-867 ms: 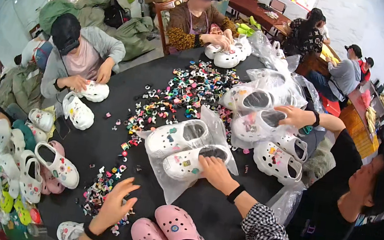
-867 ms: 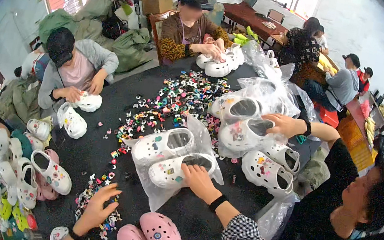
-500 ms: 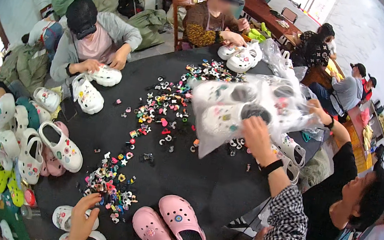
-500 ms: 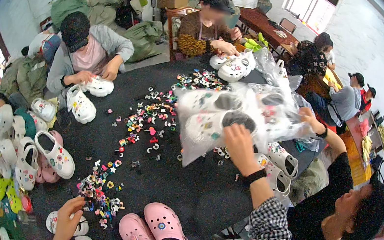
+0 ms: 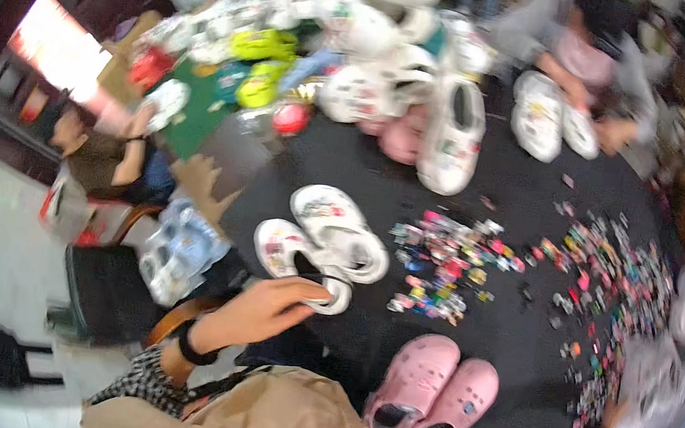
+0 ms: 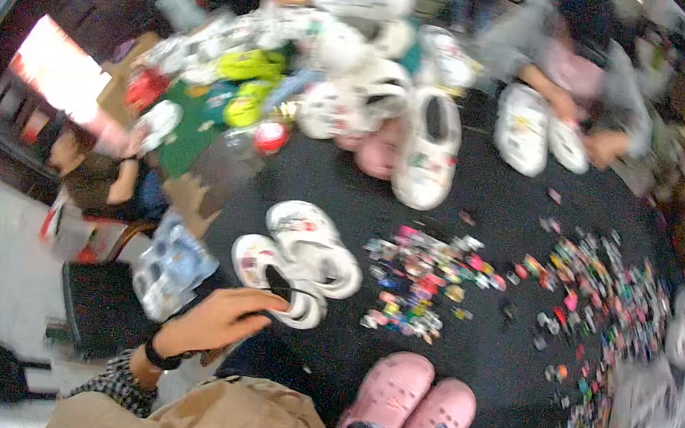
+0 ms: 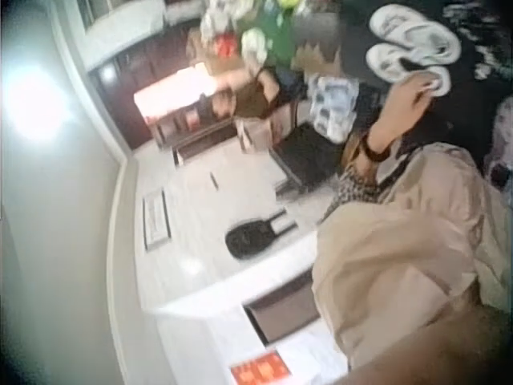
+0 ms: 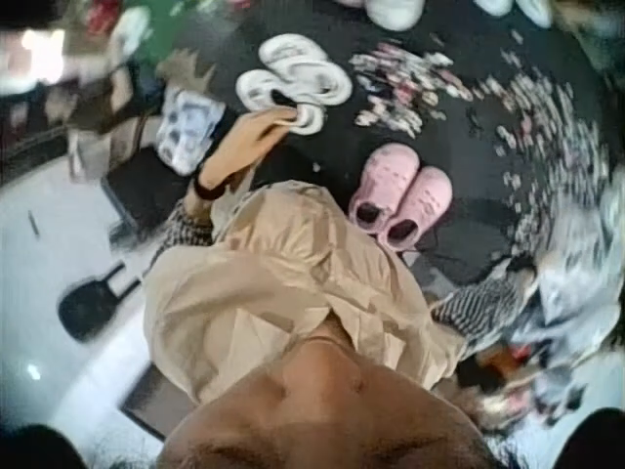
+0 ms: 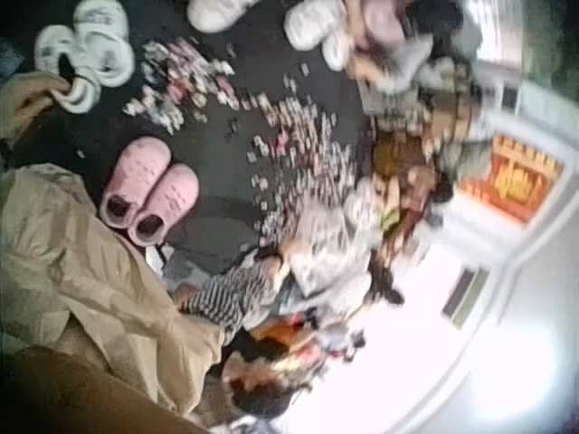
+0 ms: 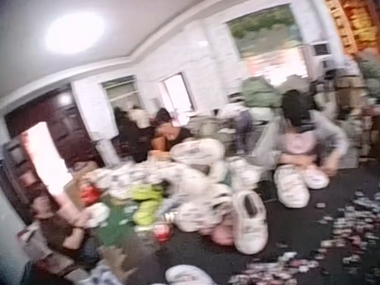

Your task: Decorate and pack shoes into plastic bags at a manufacturing station.

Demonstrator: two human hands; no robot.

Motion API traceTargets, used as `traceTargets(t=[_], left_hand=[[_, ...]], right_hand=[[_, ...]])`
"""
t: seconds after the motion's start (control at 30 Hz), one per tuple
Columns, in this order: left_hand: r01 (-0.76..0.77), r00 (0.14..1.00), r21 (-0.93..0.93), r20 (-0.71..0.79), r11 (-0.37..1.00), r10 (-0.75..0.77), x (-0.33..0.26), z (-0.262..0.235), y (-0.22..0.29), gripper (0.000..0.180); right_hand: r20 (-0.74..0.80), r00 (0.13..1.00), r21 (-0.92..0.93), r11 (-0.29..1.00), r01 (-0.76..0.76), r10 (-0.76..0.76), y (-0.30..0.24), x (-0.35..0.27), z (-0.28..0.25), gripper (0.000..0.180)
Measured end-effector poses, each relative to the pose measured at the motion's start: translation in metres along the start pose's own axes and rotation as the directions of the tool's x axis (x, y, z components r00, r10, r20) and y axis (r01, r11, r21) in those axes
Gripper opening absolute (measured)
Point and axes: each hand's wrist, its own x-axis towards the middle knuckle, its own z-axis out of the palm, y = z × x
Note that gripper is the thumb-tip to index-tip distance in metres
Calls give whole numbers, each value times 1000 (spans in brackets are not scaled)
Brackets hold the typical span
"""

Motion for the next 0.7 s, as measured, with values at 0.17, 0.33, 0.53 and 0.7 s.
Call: traceTargets(t=[0.17,0.33,0.53,0.7], left_hand=[[12,995,63,100,998,-18,-21,25,-12,33],[11,993,30,121,999,-15,-44,0,-39,37],[-48,990,-4,130,999,48,-60,-53,-102,38],[122,976,-94,192,988,-102,-56,-141,-142,40]], right_hand=[[80,955,751,648,130,-284,-162,-54,-36,51],[208,841,844,527,103,-498,-283,-94,-231,40],[320,817,817,576,18,-480,-344,-182,-428,40],[286,877,689,719,92,-387,-380,-267,-549,47]])
